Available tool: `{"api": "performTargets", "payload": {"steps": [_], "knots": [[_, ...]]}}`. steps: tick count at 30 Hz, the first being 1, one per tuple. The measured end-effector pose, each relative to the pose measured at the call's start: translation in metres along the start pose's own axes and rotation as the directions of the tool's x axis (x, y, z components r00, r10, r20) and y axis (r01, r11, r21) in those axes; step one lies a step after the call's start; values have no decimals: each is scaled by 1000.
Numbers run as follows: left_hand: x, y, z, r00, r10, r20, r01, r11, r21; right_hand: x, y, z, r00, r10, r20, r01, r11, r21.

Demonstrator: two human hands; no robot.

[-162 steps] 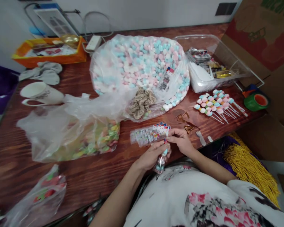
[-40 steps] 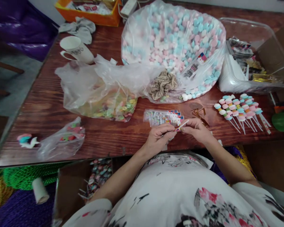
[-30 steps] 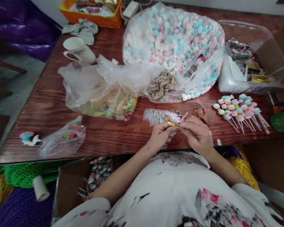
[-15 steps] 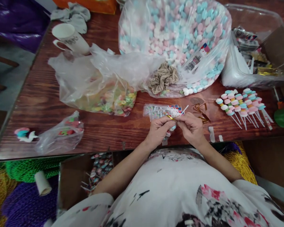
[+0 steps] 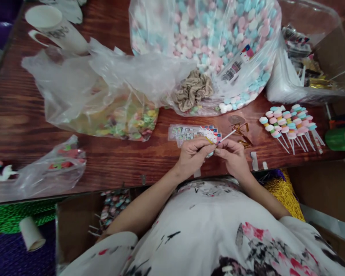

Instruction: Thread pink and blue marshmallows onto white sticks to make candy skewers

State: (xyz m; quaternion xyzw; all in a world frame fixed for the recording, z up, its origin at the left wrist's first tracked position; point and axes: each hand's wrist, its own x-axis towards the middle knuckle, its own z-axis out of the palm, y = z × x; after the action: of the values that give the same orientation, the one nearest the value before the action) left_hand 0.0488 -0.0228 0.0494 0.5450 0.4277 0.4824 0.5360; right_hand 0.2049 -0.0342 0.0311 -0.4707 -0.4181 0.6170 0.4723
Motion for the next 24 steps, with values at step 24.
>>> {"api": "performTargets", "payload": {"steps": [24], "knots": [[23, 40, -30, 370, -421, 828, 580, 801, 148, -3, -59, -12, 143, -422, 895, 985, -23, -168]]}}
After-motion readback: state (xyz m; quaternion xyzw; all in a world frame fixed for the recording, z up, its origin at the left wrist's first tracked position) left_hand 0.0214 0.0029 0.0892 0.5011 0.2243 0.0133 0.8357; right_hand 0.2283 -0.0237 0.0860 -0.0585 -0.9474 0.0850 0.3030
